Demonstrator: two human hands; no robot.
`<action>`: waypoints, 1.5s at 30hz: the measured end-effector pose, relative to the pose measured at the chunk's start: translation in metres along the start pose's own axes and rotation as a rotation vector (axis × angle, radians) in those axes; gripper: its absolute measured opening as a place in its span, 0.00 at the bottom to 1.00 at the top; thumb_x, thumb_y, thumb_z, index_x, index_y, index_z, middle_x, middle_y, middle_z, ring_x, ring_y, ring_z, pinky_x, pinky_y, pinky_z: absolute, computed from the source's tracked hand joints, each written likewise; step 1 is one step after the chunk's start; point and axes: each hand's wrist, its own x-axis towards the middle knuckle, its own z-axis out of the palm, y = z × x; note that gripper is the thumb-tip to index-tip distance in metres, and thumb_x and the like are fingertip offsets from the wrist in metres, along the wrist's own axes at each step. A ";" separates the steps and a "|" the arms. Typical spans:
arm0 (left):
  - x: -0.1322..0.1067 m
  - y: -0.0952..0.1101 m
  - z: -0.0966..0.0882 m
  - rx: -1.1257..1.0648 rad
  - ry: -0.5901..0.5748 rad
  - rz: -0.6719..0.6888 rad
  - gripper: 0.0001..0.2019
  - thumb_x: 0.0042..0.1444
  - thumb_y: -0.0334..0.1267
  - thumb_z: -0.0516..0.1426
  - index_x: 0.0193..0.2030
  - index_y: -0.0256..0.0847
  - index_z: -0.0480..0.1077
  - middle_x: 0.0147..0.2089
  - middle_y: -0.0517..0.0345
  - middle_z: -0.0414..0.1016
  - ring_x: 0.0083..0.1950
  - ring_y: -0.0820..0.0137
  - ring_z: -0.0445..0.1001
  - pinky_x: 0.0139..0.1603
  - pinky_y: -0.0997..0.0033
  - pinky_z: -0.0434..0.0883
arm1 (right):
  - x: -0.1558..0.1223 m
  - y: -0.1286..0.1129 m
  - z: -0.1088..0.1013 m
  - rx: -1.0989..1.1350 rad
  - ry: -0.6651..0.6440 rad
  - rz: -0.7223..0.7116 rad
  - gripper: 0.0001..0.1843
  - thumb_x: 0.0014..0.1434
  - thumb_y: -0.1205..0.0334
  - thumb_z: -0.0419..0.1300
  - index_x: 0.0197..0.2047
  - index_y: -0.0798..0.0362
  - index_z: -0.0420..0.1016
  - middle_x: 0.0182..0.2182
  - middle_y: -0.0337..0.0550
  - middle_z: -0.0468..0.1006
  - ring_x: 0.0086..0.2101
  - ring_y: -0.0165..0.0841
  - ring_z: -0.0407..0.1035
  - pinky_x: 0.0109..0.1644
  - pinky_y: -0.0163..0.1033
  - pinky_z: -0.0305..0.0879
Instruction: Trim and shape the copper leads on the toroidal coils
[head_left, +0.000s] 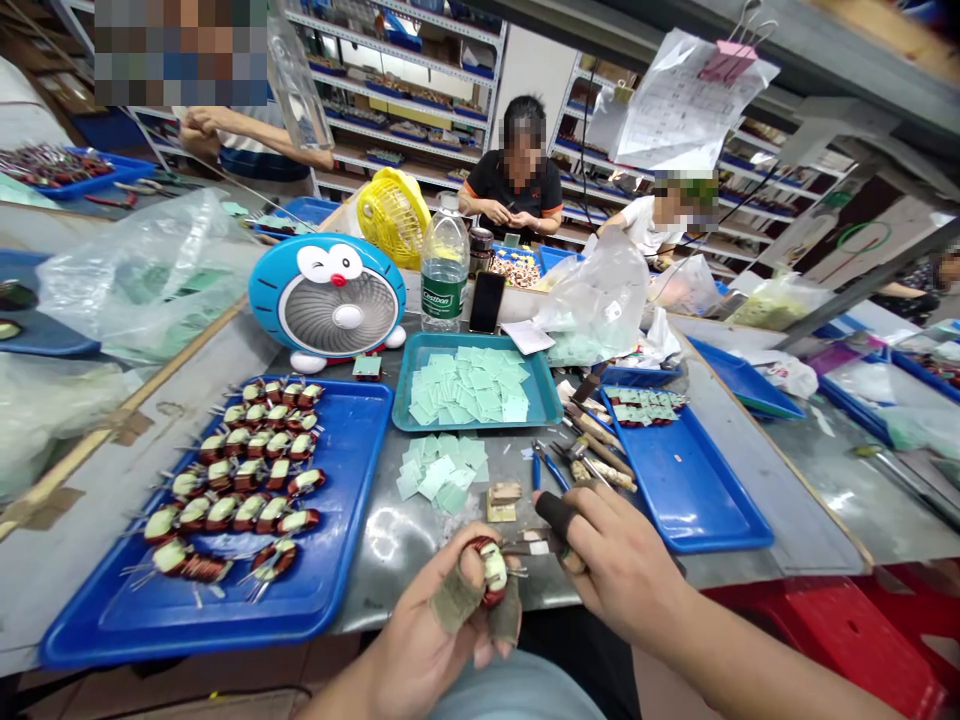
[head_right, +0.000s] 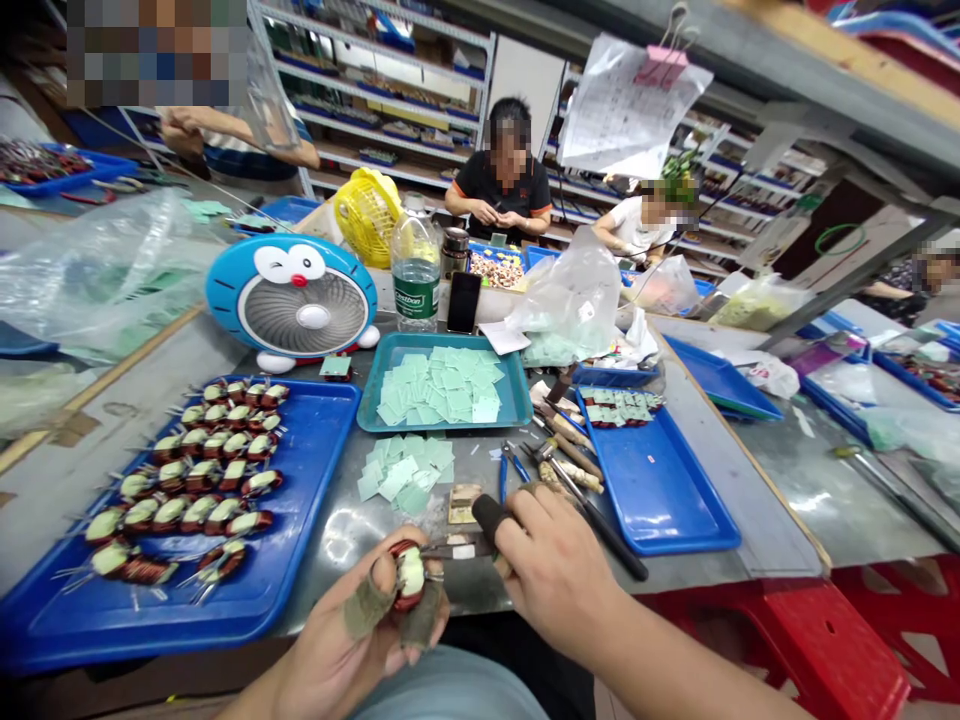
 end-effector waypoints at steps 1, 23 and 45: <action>0.000 0.000 -0.002 0.055 0.000 0.016 0.26 0.60 0.62 0.56 0.45 0.38 0.66 0.29 0.59 0.69 0.27 0.79 0.68 0.26 0.82 0.61 | -0.001 -0.001 -0.001 0.028 -0.019 0.023 0.13 0.60 0.76 0.55 0.46 0.55 0.72 0.45 0.52 0.72 0.41 0.43 0.64 0.44 0.48 0.65; -0.005 0.002 -0.029 1.032 0.097 0.418 0.18 0.65 0.41 0.57 0.61 0.45 0.67 0.48 0.53 0.78 0.46 0.68 0.76 0.49 0.75 0.69 | -0.002 -0.012 -0.030 -0.074 -0.088 0.075 0.09 0.58 0.76 0.54 0.35 0.51 0.65 0.36 0.44 0.70 0.36 0.40 0.60 0.38 0.44 0.55; -0.006 -0.003 -0.012 -0.116 -0.080 -0.015 0.21 0.62 0.54 0.58 0.49 0.36 0.69 0.39 0.54 0.73 0.27 0.74 0.78 0.19 0.85 0.67 | -0.002 0.002 -0.026 -0.068 -0.060 -0.066 0.20 0.62 0.74 0.58 0.57 0.56 0.69 0.48 0.54 0.73 0.44 0.44 0.65 0.45 0.50 0.66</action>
